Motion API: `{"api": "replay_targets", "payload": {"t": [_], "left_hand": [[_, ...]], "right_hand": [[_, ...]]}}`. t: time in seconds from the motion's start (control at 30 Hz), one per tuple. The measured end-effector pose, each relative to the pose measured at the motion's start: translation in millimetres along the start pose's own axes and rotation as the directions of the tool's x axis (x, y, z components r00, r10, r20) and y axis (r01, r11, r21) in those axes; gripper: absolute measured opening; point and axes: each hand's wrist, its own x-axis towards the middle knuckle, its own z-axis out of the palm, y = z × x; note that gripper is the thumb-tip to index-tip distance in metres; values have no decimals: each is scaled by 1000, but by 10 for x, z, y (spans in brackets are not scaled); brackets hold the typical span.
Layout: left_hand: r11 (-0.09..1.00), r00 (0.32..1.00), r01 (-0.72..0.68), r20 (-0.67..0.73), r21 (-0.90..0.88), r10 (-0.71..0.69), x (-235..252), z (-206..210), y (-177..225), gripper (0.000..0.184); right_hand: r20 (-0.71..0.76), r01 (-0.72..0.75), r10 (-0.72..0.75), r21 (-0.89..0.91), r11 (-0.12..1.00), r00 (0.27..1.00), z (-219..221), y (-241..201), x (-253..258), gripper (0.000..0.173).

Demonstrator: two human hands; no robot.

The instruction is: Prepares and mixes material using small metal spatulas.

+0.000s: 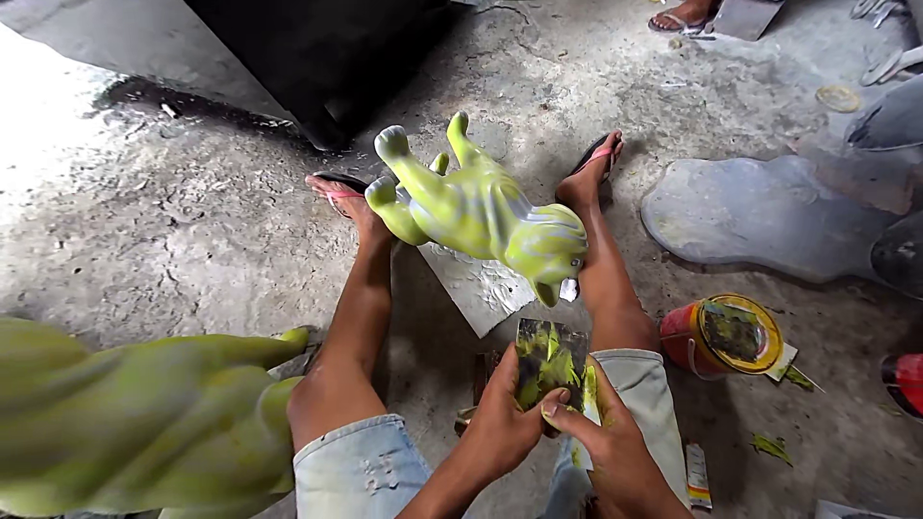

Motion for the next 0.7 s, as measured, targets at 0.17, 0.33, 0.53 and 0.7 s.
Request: {"api": "replay_targets", "payload": {"t": [0.17, 0.33, 0.53, 0.7], "left_hand": [[993, 990, 84, 121, -87, -73, 10, -49, 29, 64], [984, 974, 131, 203, -120, -104, -3, -69, 28, 61], [975, 947, 187, 285, -116, -148, -28, -30, 11, 64], [999, 950, 34, 312, -32, -22, -11, -90, -20, 61]], "right_hand": [[-39, -50, 52, 40, 998, 998, 27, 61, 54, 93], [-50, -78, 84, 98, 992, 995, 14, 98, 91, 78], [-46, -179, 190, 177, 968, 981, -55, 54, 155, 47], [154, -224, 176, 402, 888, 972, -197, 23, 258, 44]]}}
